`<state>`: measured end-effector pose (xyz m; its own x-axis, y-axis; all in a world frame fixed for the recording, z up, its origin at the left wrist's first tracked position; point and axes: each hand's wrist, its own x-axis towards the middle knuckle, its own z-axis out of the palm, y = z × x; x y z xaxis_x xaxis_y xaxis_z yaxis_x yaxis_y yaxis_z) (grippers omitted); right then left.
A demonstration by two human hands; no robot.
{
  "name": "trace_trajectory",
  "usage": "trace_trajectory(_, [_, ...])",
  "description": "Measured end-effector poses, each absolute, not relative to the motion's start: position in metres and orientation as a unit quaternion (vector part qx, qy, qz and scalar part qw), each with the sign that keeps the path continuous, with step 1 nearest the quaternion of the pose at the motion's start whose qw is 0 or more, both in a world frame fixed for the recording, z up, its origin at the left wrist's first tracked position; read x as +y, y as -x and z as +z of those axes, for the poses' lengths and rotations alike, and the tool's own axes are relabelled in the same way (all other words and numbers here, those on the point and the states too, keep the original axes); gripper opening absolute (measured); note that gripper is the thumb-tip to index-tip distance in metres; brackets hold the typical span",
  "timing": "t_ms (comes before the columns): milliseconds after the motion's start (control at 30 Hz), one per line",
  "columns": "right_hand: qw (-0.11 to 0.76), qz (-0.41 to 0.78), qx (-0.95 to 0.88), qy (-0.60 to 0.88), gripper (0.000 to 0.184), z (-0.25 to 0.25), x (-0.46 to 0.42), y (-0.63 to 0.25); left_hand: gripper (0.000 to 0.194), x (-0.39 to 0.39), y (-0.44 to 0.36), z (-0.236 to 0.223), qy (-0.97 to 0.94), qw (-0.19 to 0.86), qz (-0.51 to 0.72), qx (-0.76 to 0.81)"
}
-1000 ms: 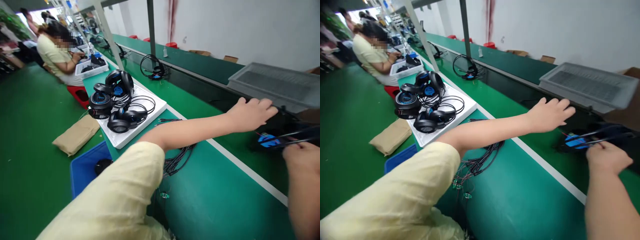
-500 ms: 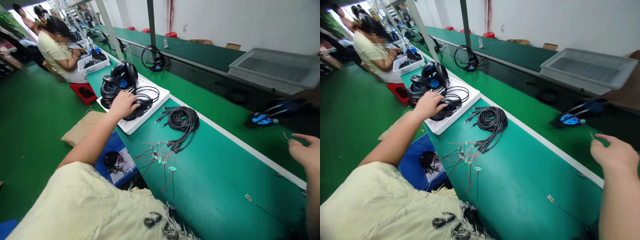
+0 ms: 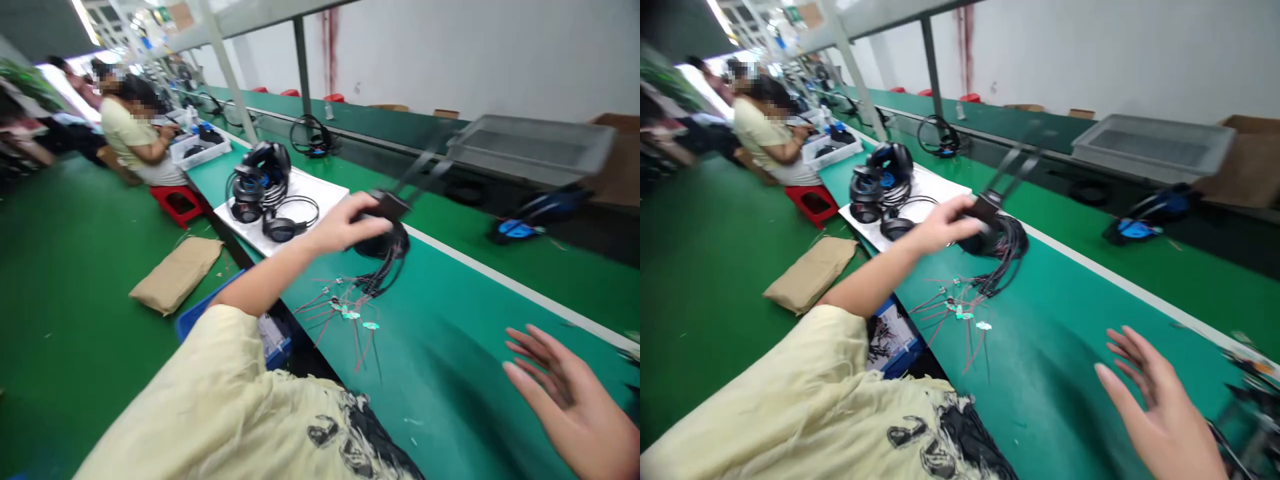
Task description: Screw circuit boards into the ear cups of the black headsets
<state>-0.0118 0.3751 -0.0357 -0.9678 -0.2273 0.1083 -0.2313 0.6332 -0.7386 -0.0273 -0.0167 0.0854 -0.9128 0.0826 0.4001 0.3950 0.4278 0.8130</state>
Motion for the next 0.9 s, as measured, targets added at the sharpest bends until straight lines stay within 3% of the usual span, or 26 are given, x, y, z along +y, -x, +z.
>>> trace_trajectory(100, [-0.059, 0.569, -0.813, -0.107, 0.096, -0.039, 0.357, -0.012, 0.059, 0.069, 0.024, 0.049, 0.185, 0.012, -0.722, -0.667])
trace_trajectory(200, [-0.091, 0.601, -0.791, -0.065, 0.099, -0.03, 0.333, -0.039, 0.067, 0.121, 0.013, 0.021, 0.116, -0.084, -0.818, -0.557])
trace_trajectory(333, [-0.081, 0.718, -0.689, -0.06, 0.101, -0.028, 0.319, -0.059, 0.061, 0.139, -0.015, 0.002, 0.079, -0.037, -0.806, -0.585])
trace_trajectory(400, [-0.093, 0.749, -0.654, -0.055, 0.101, -0.036, 0.329, -0.059, 0.052, 0.137, -0.02, -0.008, 0.113, -0.075, -0.751, -0.646])
trace_trajectory(500, [-0.144, 0.764, -0.628, -0.038, 0.075, -0.052, 0.35, -0.062, 0.035, 0.135, -0.026, -0.016, 0.147, -0.117, -0.722, -0.666])
trace_trajectory(600, [-0.148, 0.712, -0.685, -0.04, 0.063, -0.07, 0.359, -0.069, 0.028, 0.142, -0.041, -0.013, 0.272, -0.132, -0.672, -0.676])
trace_trajectory(700, [-0.052, 0.569, -0.82, -0.042, 0.056, -0.084, 0.359, -0.07, 0.03, 0.151, -0.055, -0.01, 0.342, -0.189, -0.623, -0.678])
trace_trajectory(800, [0.03, 0.393, -0.918, -0.048, 0.048, -0.087, 0.358, -0.069, 0.026, 0.154, -0.057, -0.02, 0.275, -0.241, -0.621, -0.693])
trace_trajectory(900, [0.018, 0.281, -0.956, -0.082, 0.042, -0.078, 0.363, -0.067, 0.026, 0.149, -0.047, -0.041, 0.297, -0.182, -0.578, -0.738])
